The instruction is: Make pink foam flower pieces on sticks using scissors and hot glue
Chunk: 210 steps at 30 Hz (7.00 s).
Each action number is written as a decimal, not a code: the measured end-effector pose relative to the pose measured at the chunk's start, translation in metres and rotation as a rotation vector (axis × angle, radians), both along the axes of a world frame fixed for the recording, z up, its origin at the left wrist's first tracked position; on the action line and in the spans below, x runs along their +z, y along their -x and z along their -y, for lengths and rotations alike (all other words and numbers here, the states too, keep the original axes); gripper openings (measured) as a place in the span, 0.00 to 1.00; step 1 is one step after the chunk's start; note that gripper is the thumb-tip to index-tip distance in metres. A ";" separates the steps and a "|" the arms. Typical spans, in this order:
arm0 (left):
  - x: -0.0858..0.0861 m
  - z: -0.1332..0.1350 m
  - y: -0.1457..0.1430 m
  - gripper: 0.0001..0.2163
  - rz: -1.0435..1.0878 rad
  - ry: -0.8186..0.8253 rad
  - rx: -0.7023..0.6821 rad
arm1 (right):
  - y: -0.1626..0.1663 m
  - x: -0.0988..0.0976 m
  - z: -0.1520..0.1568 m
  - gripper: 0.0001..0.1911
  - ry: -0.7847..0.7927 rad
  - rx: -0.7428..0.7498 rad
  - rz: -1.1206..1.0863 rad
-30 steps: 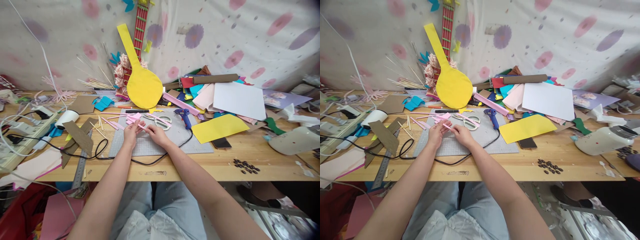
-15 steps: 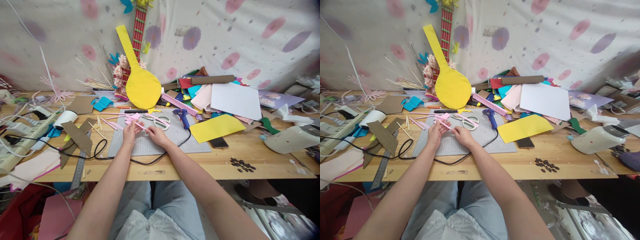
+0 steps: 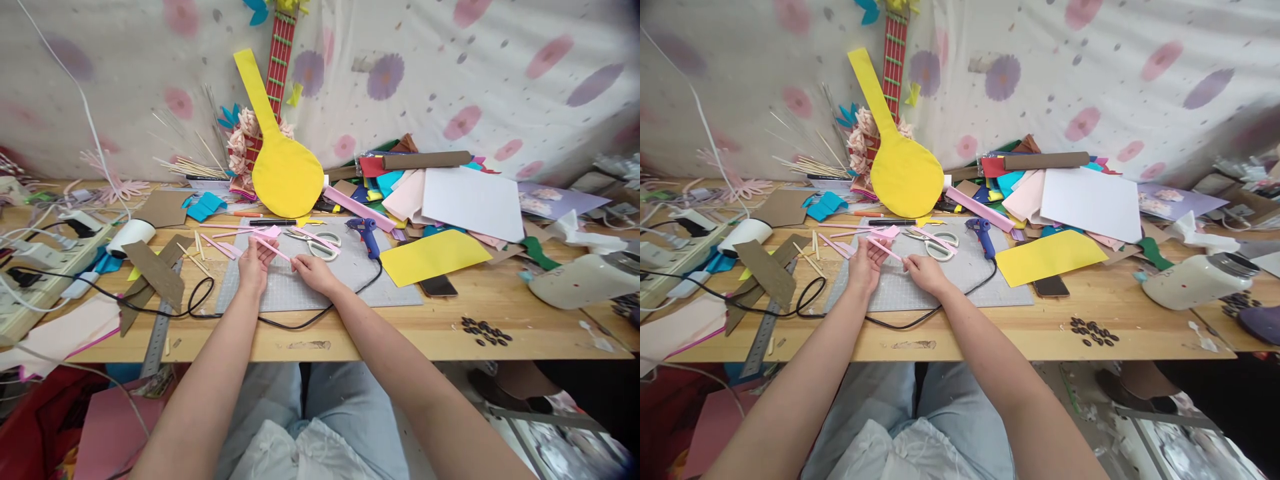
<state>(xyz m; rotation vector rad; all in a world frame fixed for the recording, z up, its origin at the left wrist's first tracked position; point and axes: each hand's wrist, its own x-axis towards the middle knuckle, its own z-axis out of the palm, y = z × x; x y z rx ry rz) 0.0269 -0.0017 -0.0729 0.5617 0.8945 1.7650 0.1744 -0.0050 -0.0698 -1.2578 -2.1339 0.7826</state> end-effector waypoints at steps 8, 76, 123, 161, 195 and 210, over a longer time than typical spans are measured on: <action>0.000 -0.002 0.004 0.02 0.038 0.045 0.056 | -0.002 0.003 0.002 0.23 0.063 0.025 -0.060; 0.004 0.008 -0.005 0.09 -0.024 0.100 -0.182 | -0.039 0.033 -0.107 0.13 -0.256 -0.483 0.413; 0.014 0.009 0.000 0.08 0.170 0.141 -0.316 | -0.028 0.008 0.001 0.16 -0.507 -0.041 0.371; 0.016 0.014 0.002 0.07 0.185 0.095 -0.353 | -0.034 0.008 0.004 0.21 -0.477 -0.085 0.323; 0.019 0.013 0.001 0.12 0.309 0.134 -0.369 | -0.030 0.004 0.003 0.21 -0.515 -0.124 0.280; 0.018 0.013 0.001 0.13 0.336 0.142 -0.365 | -0.025 0.003 0.003 0.22 -0.587 -0.145 0.282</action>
